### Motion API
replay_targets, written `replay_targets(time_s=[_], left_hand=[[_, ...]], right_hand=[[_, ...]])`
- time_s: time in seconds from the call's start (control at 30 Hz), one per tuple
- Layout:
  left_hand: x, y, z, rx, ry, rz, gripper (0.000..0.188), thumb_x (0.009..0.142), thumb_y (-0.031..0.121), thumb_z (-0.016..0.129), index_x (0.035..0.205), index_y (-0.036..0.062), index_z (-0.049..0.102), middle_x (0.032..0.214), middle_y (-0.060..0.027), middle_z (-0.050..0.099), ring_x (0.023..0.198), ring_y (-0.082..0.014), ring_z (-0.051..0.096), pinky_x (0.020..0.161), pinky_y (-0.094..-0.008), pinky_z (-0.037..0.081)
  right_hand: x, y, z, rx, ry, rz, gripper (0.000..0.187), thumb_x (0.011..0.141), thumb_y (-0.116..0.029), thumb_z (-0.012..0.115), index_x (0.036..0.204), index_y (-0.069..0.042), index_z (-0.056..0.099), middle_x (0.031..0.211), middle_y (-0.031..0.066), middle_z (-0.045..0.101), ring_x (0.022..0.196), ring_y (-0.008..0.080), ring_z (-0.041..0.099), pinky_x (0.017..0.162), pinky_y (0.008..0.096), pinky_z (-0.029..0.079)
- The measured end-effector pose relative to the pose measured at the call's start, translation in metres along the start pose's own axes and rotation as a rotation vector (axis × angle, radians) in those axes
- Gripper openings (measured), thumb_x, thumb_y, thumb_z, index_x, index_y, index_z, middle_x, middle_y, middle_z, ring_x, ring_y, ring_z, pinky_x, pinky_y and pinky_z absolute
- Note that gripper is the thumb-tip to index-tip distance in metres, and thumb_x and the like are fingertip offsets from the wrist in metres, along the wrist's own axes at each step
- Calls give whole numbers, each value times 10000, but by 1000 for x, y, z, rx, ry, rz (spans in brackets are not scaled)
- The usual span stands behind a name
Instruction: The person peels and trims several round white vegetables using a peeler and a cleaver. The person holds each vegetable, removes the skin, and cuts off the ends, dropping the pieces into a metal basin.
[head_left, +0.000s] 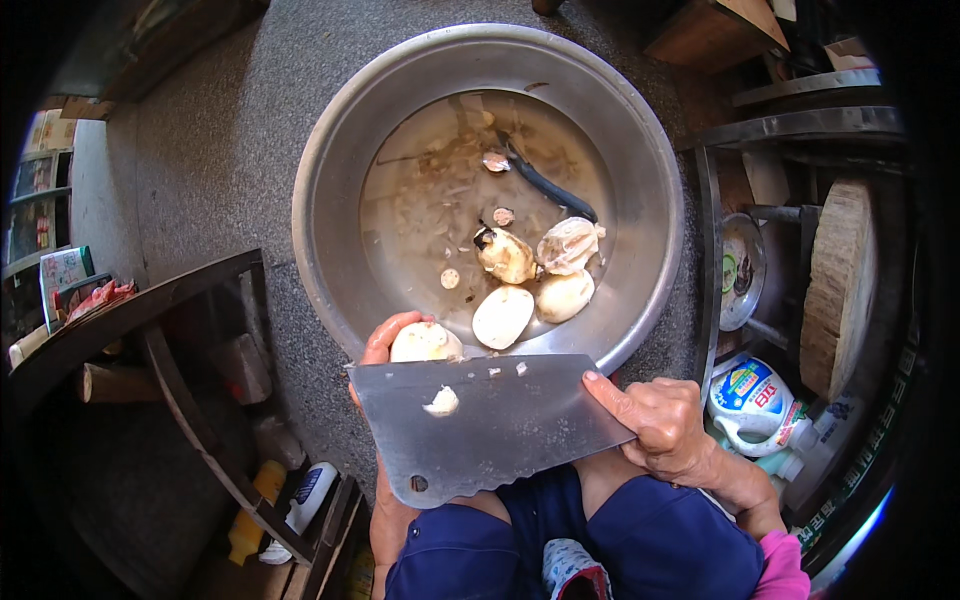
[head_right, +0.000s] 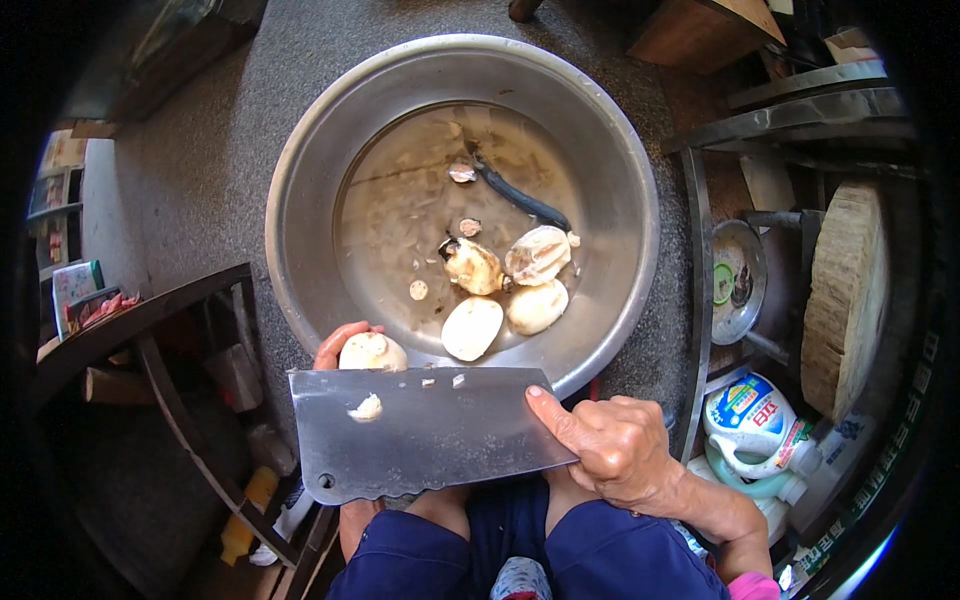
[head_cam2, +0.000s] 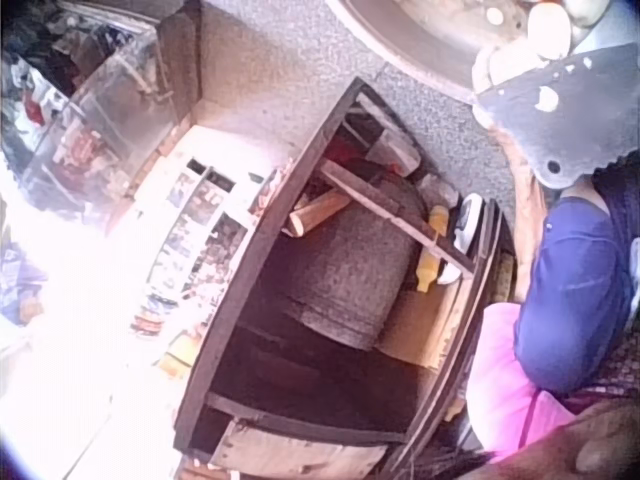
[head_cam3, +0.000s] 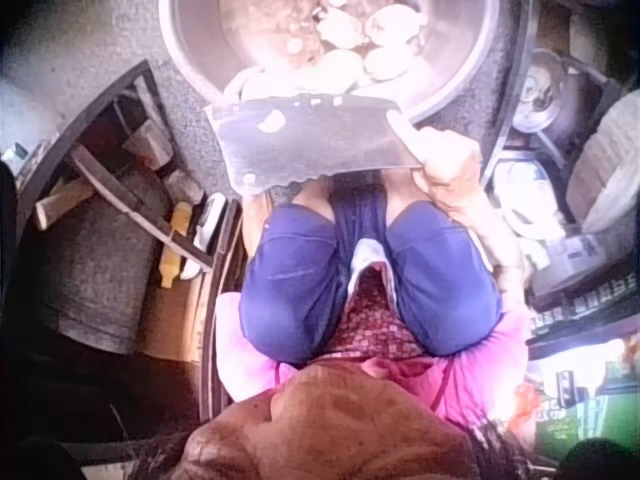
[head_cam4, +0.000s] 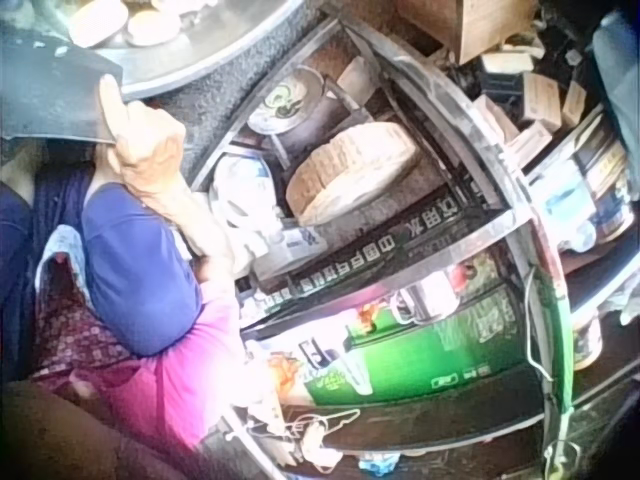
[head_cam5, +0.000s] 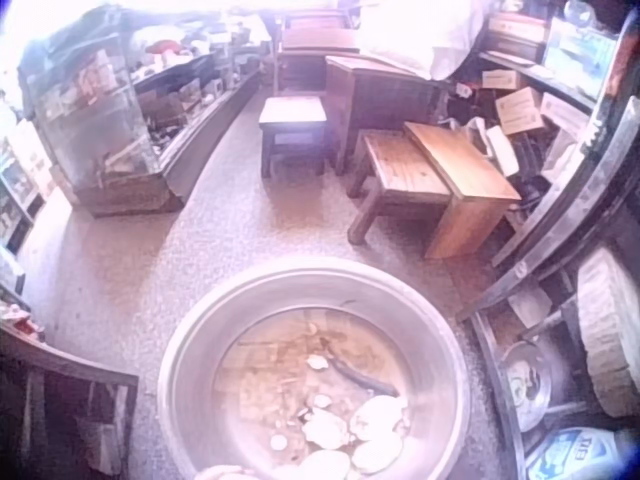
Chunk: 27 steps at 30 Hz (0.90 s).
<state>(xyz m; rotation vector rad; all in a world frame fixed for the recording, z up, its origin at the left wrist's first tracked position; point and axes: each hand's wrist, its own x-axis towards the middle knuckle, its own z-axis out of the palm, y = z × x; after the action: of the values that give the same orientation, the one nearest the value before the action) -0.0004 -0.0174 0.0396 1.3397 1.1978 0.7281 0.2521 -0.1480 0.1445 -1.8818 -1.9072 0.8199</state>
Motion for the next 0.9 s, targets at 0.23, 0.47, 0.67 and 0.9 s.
replay_targets(time_s=[0.23,0.47,0.67,0.9], left_hand=[[0,-2,-11,-46,-22,33,440,890,224,704,1235,-22,585,1190,-191,611,1067,-221,649,852,-331,595],[-14,30,11,266,197,28,504,781,346,766,1106,-22,650,978,-111,702,894,-244,703,793,-336,558],[7,42,2,-1097,-67,-460,554,925,464,602,1214,10,471,1215,-237,569,982,-350,663,784,-430,579],[7,28,2,-775,-161,-299,765,674,286,891,1272,28,489,1144,-175,643,1063,-271,642,901,-375,551]], right_hand=[[3,-4,2,54,-15,21,689,644,-114,712,1323,-53,615,561,19,440,473,192,528,456,351,422],[8,2,10,-165,83,70,662,662,-104,704,1316,-40,621,552,20,400,452,190,490,454,347,413],[4,9,18,449,213,489,175,941,-37,652,1092,43,690,709,97,658,623,83,579,558,271,464],[0,12,11,366,231,353,248,885,43,639,1129,44,682,743,130,674,634,155,638,569,293,484]])
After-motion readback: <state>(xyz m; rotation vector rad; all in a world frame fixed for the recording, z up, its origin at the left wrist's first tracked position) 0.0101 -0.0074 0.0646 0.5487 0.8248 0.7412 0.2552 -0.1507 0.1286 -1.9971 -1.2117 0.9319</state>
